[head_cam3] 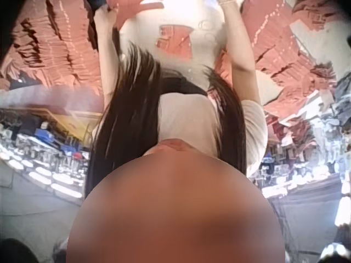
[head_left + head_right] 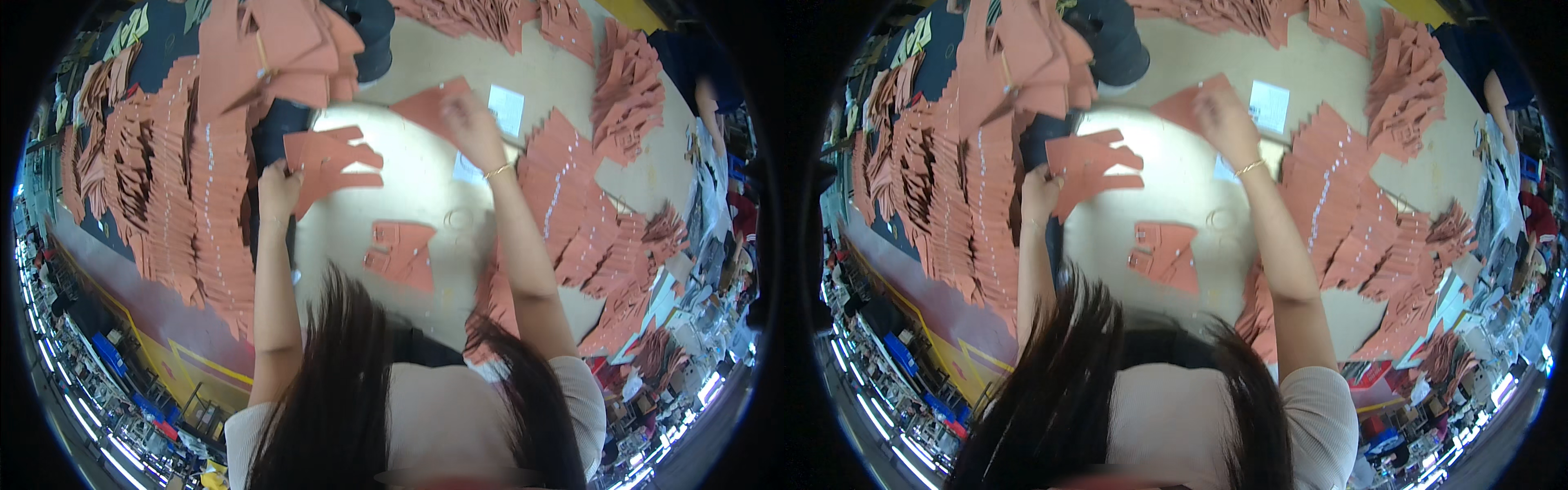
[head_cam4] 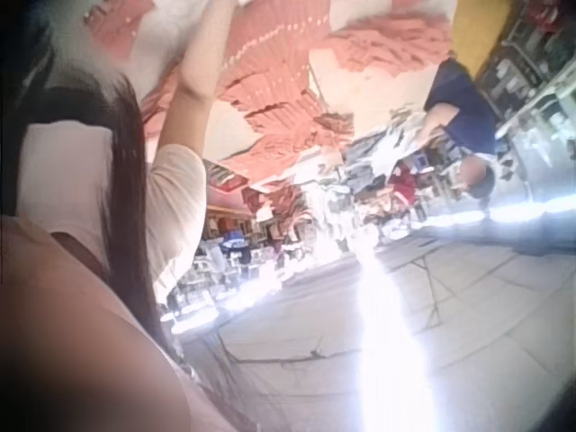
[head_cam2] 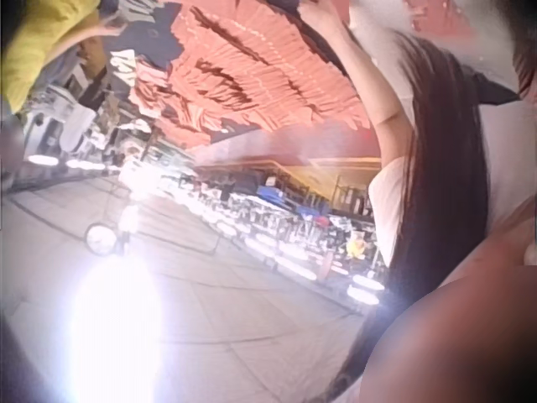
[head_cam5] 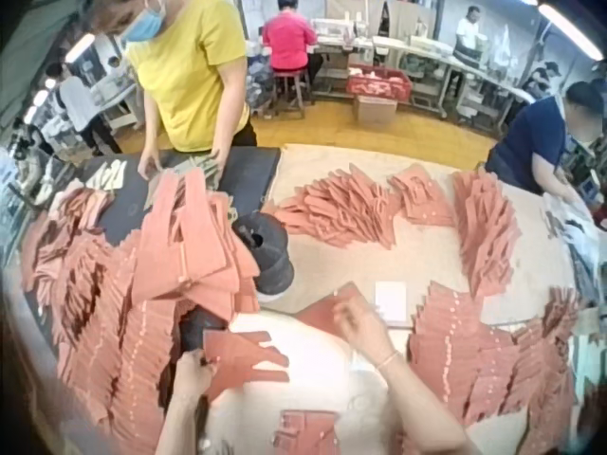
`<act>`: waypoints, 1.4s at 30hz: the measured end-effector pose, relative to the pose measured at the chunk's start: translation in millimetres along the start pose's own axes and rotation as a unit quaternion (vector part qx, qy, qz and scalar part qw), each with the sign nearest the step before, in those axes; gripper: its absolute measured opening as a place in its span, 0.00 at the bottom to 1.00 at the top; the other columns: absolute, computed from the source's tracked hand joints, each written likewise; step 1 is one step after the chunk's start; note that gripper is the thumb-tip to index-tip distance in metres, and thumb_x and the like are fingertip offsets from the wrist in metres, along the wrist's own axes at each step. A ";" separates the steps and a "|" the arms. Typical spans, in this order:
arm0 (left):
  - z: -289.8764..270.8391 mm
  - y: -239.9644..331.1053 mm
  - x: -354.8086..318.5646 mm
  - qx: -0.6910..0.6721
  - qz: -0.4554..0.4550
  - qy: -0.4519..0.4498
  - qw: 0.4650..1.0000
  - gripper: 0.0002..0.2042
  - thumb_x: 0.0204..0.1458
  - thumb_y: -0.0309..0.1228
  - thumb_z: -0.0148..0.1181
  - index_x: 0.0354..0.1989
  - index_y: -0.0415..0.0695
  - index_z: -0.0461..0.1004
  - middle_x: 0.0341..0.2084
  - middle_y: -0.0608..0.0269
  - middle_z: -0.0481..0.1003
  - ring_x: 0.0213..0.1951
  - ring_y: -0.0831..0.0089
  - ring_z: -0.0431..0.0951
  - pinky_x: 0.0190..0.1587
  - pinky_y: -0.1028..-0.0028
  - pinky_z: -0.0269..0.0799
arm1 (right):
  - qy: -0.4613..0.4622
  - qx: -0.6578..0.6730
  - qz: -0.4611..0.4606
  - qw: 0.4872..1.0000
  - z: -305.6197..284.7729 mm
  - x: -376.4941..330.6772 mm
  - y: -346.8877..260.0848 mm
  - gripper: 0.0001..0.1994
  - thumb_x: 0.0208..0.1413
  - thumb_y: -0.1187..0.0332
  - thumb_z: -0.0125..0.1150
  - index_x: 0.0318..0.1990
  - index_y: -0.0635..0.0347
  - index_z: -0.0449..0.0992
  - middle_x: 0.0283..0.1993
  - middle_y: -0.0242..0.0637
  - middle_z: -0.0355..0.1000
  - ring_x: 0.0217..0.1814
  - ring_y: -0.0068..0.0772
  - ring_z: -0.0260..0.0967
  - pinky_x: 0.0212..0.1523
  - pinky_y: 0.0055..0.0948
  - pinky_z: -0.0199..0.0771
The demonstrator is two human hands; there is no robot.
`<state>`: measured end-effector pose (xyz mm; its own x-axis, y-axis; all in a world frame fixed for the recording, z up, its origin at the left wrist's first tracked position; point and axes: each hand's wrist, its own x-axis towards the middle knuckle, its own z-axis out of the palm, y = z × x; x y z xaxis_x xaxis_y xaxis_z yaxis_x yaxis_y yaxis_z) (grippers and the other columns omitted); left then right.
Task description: The person gathers pink fabric pieces from a table, aligns them, and secures them with rubber bands. They retrieve additional pieces from a red basket, then continue bundling and stacking the finished bundles on the table.
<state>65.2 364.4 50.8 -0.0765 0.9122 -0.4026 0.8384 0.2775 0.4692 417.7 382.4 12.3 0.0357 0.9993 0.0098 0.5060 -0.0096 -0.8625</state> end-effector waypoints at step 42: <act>113.7 -57.4 -200.3 0.038 0.099 0.068 0.992 0.24 0.42 0.31 0.68 0.48 0.38 0.68 0.45 0.49 0.69 0.45 0.52 0.71 0.49 0.58 0.67 | -0.013 -0.116 0.227 0.967 -11.3 -271.7 -77.1 0.13 0.60 0.64 0.50 0.47 0.60 0.75 0.36 0.54 0.74 0.39 0.56 0.71 0.41 0.40 0.70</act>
<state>93.8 131.5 15.2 0.0263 0.9804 -0.1950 0.8817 0.0692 0.4667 378.7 111.2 81.8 0.2792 0.8907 -0.3588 0.6227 -0.4523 -0.6385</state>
